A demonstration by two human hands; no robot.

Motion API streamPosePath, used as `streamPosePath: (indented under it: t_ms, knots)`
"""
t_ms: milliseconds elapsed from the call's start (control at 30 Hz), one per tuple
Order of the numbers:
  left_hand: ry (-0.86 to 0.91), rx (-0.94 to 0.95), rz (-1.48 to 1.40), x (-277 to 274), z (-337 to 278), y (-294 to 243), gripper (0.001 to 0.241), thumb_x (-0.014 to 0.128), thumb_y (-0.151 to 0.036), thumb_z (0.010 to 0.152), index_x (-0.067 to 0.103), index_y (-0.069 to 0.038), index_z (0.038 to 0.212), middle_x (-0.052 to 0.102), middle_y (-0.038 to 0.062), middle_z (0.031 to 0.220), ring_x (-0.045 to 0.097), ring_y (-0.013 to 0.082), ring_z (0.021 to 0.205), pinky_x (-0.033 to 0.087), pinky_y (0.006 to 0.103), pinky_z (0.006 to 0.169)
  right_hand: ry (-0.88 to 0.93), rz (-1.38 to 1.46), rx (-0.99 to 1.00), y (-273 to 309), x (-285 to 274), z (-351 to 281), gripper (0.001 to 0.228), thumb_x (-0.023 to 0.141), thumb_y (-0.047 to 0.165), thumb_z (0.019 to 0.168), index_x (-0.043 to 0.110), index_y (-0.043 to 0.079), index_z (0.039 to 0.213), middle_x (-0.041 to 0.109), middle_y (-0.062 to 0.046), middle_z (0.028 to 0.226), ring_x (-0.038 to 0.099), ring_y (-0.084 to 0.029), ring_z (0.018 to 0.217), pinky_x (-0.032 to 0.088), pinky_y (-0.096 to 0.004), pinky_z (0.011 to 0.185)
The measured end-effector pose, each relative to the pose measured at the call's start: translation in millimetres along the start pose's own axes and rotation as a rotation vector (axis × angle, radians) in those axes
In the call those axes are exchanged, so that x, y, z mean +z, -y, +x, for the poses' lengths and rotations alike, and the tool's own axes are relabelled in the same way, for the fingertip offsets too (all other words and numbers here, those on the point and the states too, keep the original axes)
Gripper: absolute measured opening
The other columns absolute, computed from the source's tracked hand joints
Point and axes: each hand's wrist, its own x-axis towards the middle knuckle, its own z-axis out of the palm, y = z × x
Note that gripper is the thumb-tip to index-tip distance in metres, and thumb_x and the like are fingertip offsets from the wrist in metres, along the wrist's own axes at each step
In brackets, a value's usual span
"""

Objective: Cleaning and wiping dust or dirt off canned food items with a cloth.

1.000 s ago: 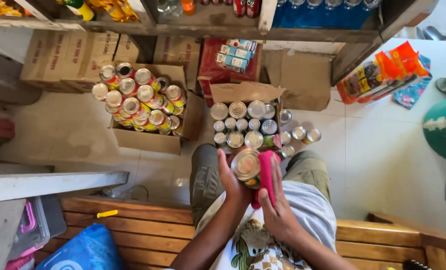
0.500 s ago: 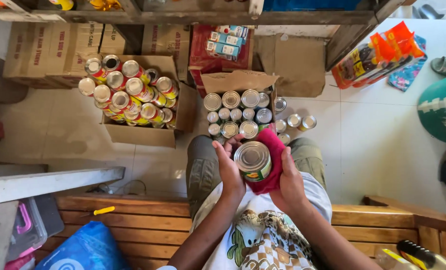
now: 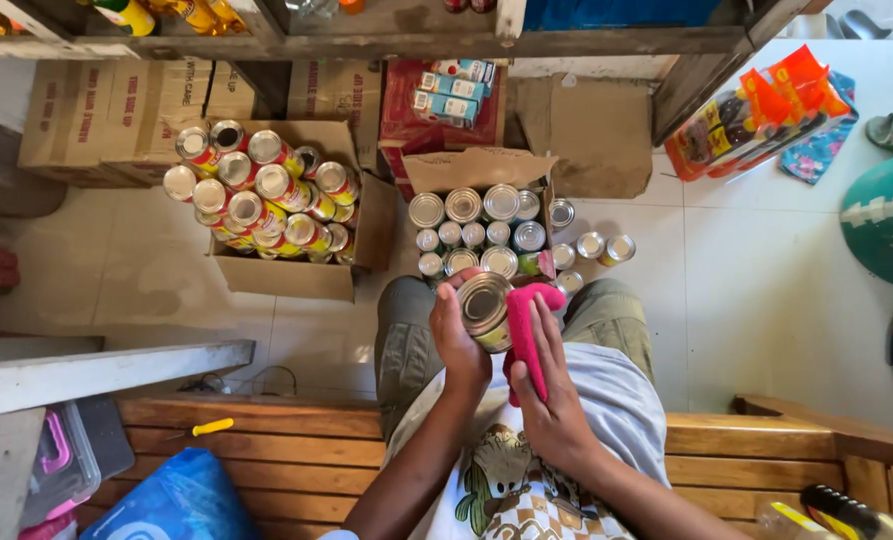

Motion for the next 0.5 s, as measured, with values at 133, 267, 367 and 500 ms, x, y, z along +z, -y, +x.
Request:
streamPosePath:
  t_ms: [133,267,367,500]
  knots:
    - [0.225,-0.157,-0.072,-22.4,-9.2,14.1,0.057,0.05,-0.05,0.102,0.067,0.003,0.114,0.07,0.012,0.111,0.064,0.021,0.098,0.049,0.0349,0.093,0.026,0.077,-0.099,-19.9,-10.6,28.3,0.063,0.031,0.036,0.11,0.023,-0.005,0.157,0.026,-0.021,0.165,0.024,-0.033,0.155,0.02,-0.041,0.125]
    - [0.357,-0.062,0.268,-11.8,-21.4,-10.6,0.06,0.032,-0.044,0.106,0.065,0.004,0.112,0.075,0.014,0.093,0.071,0.0194,0.075,0.057,0.0296,0.067,-0.043,0.506,0.421,-31.0,-15.8,38.6,0.051,0.037,0.034,0.108,0.05,0.004,0.147,0.061,-0.001,0.079,0.049,-0.006,0.058,0.04,-0.021,0.044]
    - [0.269,-0.107,0.176,-19.6,-3.4,8.6,0.061,0.029,-0.045,0.108,0.067,0.003,0.11,0.075,0.014,0.097,0.071,0.0214,0.082,0.057,0.0342,0.077,0.044,0.308,0.257,6.9,-10.6,21.6,0.063,0.031,0.041,0.105,0.024,0.01,0.16,0.04,-0.003,0.112,0.043,-0.009,0.062,0.037,-0.024,0.044]
    - [0.147,-0.3,-0.071,-32.6,9.3,28.9,0.052,0.032,-0.038,0.11,0.066,0.001,0.114,0.071,0.013,0.103,0.066,0.0207,0.088,0.051,0.0353,0.085,0.129,-0.188,-0.067,3.2,2.6,-9.9,0.06,0.035,0.024,0.105,0.024,0.007,0.162,0.009,-0.013,0.173,-0.003,-0.036,0.161,0.004,-0.051,0.127]
